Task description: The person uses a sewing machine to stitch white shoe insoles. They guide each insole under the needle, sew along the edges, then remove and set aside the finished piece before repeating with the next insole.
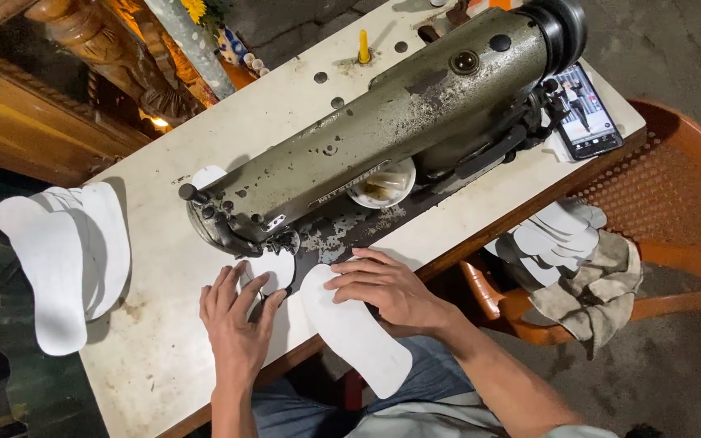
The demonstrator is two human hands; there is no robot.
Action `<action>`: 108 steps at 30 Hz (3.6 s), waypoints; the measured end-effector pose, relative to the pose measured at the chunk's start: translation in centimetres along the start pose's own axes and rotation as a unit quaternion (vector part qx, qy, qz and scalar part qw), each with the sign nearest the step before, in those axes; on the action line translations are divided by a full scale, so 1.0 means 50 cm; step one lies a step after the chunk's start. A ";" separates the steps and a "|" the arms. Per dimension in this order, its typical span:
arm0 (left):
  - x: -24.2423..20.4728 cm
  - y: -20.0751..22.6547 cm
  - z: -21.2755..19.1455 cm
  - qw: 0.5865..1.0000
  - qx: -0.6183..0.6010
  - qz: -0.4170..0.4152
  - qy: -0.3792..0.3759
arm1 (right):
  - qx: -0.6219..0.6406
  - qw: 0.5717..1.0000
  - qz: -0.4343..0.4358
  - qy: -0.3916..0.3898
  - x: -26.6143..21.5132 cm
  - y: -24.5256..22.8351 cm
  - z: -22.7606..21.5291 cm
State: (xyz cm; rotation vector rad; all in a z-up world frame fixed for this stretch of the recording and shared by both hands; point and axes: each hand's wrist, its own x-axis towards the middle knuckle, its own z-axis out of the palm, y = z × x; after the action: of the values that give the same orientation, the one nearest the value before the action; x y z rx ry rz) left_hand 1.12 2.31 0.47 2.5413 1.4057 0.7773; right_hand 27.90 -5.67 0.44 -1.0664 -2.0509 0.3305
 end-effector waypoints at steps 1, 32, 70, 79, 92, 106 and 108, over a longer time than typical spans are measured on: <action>0.001 0.000 0.001 1.000 0.000 0.000 0.003 | 0.002 1.000 0.004 -0.010 0.000 -0.002 -0.002; 0.042 -0.014 0.003 0.991 -0.070 -0.112 -0.014 | -0.004 0.997 0.037 -0.062 0.054 -0.056 0.049; 0.060 -0.049 0.037 0.996 0.016 -0.093 -0.001 | -0.099 0.989 0.058 -0.096 0.078 -0.059 0.084; 0.067 -0.069 0.056 0.996 0.061 -0.072 0.001 | -0.120 0.982 0.069 -0.132 0.074 -0.049 0.092; 0.074 -0.070 0.052 0.992 0.086 -0.089 -0.009 | -0.149 0.974 0.084 -0.149 0.090 -0.059 0.082; -0.013 -0.107 -0.062 0.976 0.016 -0.219 -0.009 | -0.130 0.991 0.013 0.033 0.066 -0.054 0.107; -0.036 -0.126 -0.070 0.971 -0.004 -0.239 0.009 | -0.134 0.990 -0.008 0.042 0.075 -0.061 0.111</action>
State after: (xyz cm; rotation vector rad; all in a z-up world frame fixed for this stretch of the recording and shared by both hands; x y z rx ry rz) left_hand -6.14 3.91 0.56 2.0523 1.9052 0.7084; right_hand 20.75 -3.94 0.39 -1.2015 -2.0667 0.0001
